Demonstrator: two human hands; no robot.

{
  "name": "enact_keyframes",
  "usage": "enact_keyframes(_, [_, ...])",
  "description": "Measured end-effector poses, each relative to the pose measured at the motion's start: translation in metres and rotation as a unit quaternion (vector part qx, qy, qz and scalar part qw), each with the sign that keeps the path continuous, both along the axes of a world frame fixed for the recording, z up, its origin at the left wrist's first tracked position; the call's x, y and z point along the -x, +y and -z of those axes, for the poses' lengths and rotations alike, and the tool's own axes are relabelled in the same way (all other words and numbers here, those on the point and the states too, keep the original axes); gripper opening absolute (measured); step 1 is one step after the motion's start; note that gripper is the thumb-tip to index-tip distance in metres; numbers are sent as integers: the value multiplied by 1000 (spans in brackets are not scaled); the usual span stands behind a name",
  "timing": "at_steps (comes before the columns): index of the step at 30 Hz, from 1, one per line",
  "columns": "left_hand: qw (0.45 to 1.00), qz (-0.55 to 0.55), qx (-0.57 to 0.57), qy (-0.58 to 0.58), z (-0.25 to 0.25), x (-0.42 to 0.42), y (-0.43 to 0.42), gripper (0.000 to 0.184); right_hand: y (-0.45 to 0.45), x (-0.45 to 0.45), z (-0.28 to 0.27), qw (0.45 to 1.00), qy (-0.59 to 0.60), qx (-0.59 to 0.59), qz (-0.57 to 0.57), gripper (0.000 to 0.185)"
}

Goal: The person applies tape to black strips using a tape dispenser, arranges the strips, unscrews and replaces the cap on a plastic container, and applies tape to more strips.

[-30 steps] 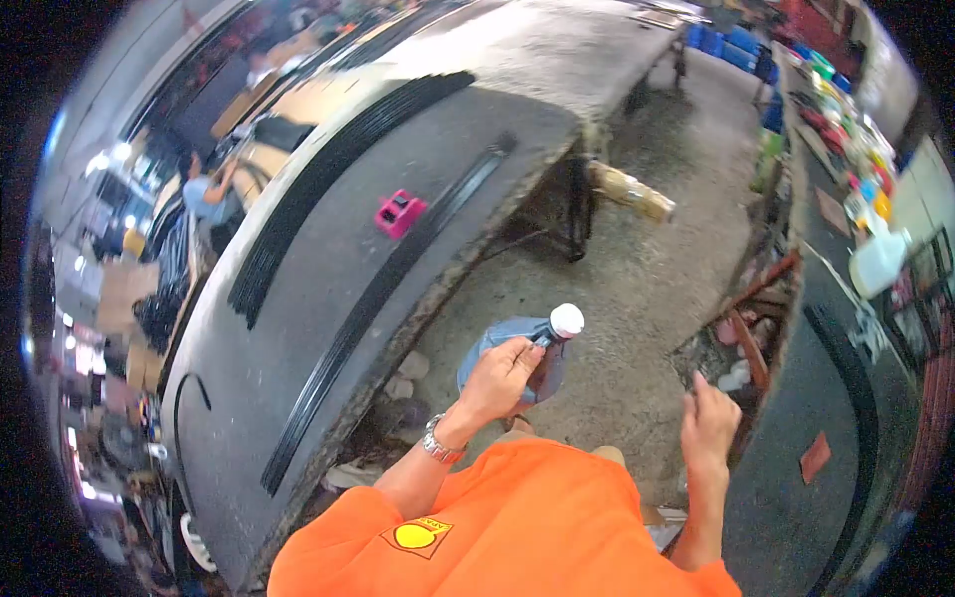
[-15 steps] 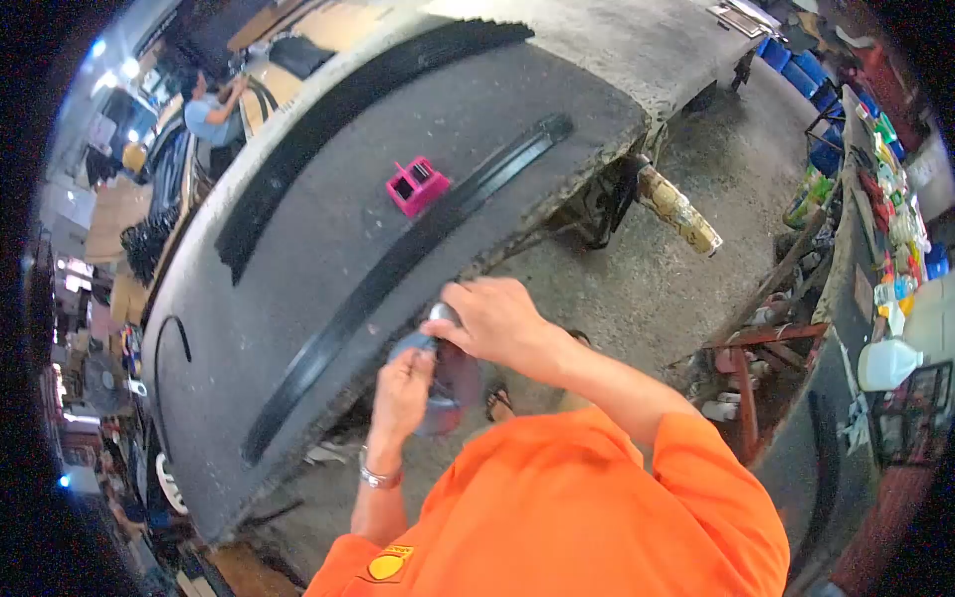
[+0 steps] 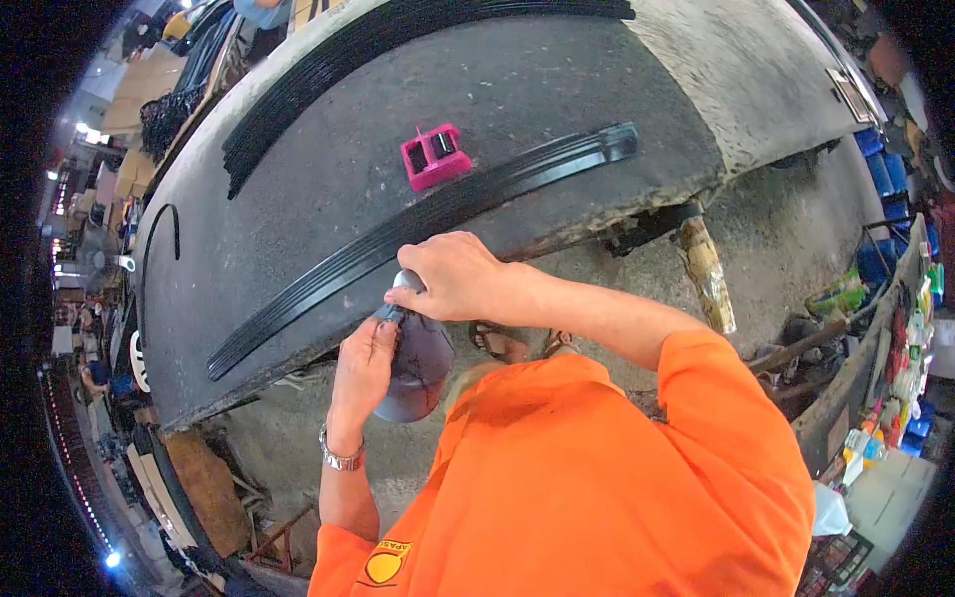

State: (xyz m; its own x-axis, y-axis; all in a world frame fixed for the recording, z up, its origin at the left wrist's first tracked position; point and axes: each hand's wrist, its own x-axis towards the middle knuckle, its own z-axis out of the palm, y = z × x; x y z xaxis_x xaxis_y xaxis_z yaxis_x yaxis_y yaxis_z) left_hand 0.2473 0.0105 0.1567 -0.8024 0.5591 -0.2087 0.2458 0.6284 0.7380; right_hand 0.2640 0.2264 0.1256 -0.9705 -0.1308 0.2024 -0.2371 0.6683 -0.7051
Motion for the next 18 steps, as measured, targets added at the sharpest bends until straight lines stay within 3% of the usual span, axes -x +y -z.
enact_keyframes(8, [999, -3, -18, 38, -3, 32, 16, 35, 20, 42, 9, 999, 32, 29, -28, 39])
enact_keyframes(15, [999, -33, 38, -3, -18, 72, 52, 37, 52, 89, 15, 995, 25, 67, -65, 38])
enact_keyframes(18, [993, -65, 94, -16, -19, 91, 71, 40, 71, 118, 10, 988, -87, 76, -102, 47])
